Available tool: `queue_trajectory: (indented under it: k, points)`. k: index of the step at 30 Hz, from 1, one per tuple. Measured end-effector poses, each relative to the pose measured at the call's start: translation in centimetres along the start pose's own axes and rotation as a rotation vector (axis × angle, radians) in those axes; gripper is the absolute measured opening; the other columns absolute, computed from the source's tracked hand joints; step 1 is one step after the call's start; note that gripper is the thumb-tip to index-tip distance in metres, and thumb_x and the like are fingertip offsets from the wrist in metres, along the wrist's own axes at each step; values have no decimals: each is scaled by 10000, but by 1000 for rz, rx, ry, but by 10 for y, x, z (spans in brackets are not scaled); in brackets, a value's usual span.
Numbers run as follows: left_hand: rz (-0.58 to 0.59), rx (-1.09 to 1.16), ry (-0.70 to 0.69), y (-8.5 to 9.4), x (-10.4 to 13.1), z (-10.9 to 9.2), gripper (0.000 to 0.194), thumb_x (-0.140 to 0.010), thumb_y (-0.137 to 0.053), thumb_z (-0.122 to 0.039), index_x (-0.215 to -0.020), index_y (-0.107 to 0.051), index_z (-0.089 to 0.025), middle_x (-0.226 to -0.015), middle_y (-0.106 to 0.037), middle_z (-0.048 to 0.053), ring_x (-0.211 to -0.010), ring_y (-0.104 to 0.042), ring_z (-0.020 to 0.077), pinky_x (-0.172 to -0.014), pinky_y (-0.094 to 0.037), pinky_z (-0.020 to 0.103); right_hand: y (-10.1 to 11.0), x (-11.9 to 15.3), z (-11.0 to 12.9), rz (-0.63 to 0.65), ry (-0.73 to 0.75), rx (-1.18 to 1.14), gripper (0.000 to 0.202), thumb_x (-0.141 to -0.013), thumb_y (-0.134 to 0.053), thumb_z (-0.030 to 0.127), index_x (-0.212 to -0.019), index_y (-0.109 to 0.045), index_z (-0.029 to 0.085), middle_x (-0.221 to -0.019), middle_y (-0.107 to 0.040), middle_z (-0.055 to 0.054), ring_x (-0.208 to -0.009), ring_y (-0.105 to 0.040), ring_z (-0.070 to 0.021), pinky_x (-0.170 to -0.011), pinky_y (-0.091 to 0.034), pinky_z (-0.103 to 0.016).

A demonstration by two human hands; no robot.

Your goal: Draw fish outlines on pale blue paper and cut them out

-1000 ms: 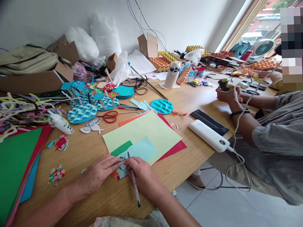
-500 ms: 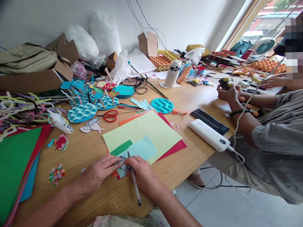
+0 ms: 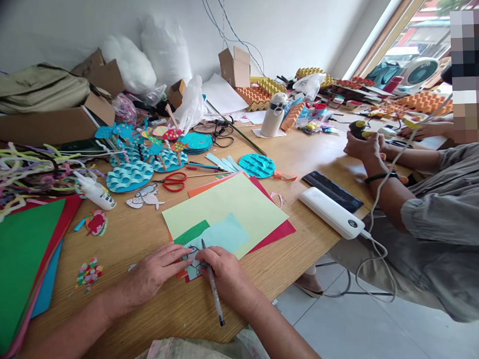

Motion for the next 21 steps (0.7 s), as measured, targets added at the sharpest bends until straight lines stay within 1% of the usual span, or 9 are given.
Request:
queue_trajectory:
  k: [2,4,8,9,11,13,15,18,21]
  points:
    - [-1,-1,5,0,1,0,361,-900,-368,-105,-1197,-537,-218,-1243,-554,70,-1153,-477,197,-995,-400,412,0,0,0,-3,10,-5,197,-769,-545,57,-902,-585,196,-855,-629,-25,-766,-576,-156,-669,-449,-241]
    - [-8,-18,11,0,1,0,359,-901,-361,-103,-1188,-542,-219,-1243,-549,74,-1152,-477,196,-995,-398,410,4,1,0,-32,24,-16,183,-769,-556,64,-896,-581,194,-843,-628,-25,-754,-577,-154,-662,-454,-242]
    - [-36,-25,2,5,1,-1,385,-905,-305,-84,-1196,-526,-206,-1214,-561,80,-1126,-495,183,-978,-415,378,25,4,-8,-166,16,59,157,-775,-586,112,-910,-575,190,-855,-632,-48,-799,-585,-181,-705,-468,-287]
    - [-49,-11,-6,7,1,-1,392,-903,-294,-78,-1198,-521,-199,-1197,-570,81,-1115,-502,180,-972,-421,366,30,3,-11,-171,16,95,180,-771,-593,118,-934,-573,192,-883,-637,-58,-836,-584,-194,-730,-470,-307]
    - [-105,24,10,12,0,-1,386,-893,-287,-70,-1169,-533,-180,-1132,-597,87,-1068,-529,179,-938,-444,340,37,1,-17,-137,26,159,228,-765,-602,125,-977,-568,198,-943,-642,-67,-911,-573,-212,-777,-469,-338]
    - [-176,63,112,16,-1,2,340,-880,-311,-75,-1086,-565,-170,-1026,-619,83,-972,-566,181,-859,-482,318,43,-5,-22,-100,51,199,266,-757,-609,118,-1005,-560,201,-1006,-639,-70,-991,-545,-220,-822,-459,-351]
    - [-207,105,267,17,-4,8,252,-861,-373,-99,-981,-580,-179,-919,-617,63,-870,-579,184,-769,-501,312,49,-15,-25,-72,75,224,294,-747,-615,105,-1018,-554,201,-1039,-633,-69,-1036,-518,-221,-841,-450,-351]
    - [-146,149,445,14,-12,13,114,-802,-502,-138,-878,-561,-201,-863,-597,36,-827,-562,196,-723,-483,326,54,-35,-28,25,87,264,336,-720,-628,80,-1026,-556,199,-992,-636,-63,-1008,-520,-218,-819,-450,-342]
    - [-45,140,527,11,-21,14,112,-753,-571,-141,-842,-537,-201,-868,-586,30,-837,-536,207,-728,-455,337,56,-54,-29,149,119,305,363,-700,-628,56,-1029,-560,193,-951,-632,-62,-972,-527,-216,-798,-442,-322]
Point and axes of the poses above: each hand's wrist, its own x-axis away from the middle knuckle, its own y-axis out of the back of the hand, z = x × y, the point moved 4 cm from there along -x, towards the middle knuckle
